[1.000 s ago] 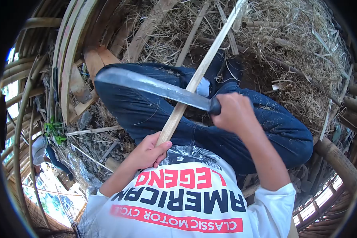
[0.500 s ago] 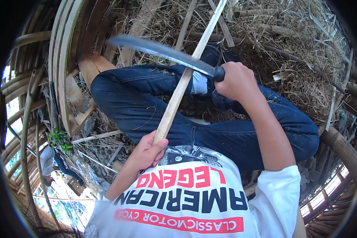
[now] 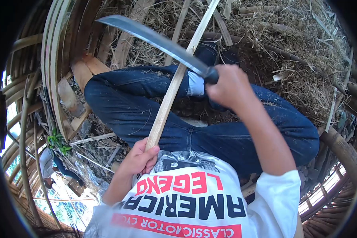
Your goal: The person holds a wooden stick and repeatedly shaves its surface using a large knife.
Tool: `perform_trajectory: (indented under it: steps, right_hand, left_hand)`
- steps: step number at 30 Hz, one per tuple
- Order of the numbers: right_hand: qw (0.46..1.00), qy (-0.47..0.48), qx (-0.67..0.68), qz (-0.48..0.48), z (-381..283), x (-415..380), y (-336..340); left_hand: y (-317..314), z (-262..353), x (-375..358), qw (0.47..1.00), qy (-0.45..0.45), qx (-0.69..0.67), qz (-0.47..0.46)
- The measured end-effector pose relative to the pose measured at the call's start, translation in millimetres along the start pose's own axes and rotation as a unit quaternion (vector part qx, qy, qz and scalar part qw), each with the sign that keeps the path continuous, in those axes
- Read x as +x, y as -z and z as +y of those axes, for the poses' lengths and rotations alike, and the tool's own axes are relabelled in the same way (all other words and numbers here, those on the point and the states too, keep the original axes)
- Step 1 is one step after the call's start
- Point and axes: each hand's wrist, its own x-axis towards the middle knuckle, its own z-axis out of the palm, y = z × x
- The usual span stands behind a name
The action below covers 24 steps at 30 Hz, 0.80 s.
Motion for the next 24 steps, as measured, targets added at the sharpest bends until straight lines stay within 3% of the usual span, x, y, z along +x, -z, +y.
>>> perform_trajectory:
  steps: [1,4,8,13,14,18,20,22,24]
  right_hand:
    - [1.000,0.019,0.014,-0.006,-4,-9,-6]
    - [0.989,0.080,-0.121,-0.034,-3,-6,3]
    - [0.996,-0.005,-0.069,0.061,29,35,14]
    - [1.000,0.001,-0.007,0.007,-5,11,7]
    - [0.998,0.047,-0.039,-0.003,-8,1,2]
    - [0.971,0.082,-0.192,-0.115,-11,14,15]
    - [0.988,0.073,-0.135,0.002,23,36,16]
    - [0.998,0.009,-0.048,0.041,35,54,36]
    - [0.999,0.005,-0.038,0.034,36,53,36]
  left_hand:
    - [0,-2,0,1.000,0.002,-0.005,-0.007]
    - [-2,-6,1,1.000,-0.023,-0.013,-0.014]
    - [0,-2,1,1.000,0.006,0.010,0.015]
    - [1,1,1,1.000,0.018,-0.008,-0.013]
    - [0,1,2,1.000,0.011,-0.014,-0.009]
    - [-1,-4,-1,1.000,-0.020,-0.016,0.010]
    - [0,-3,-3,1.000,-0.004,-0.004,0.017]
    - [-1,0,-2,1.000,0.001,0.005,0.028]
    - [-6,2,-1,1.000,0.010,0.003,0.005]
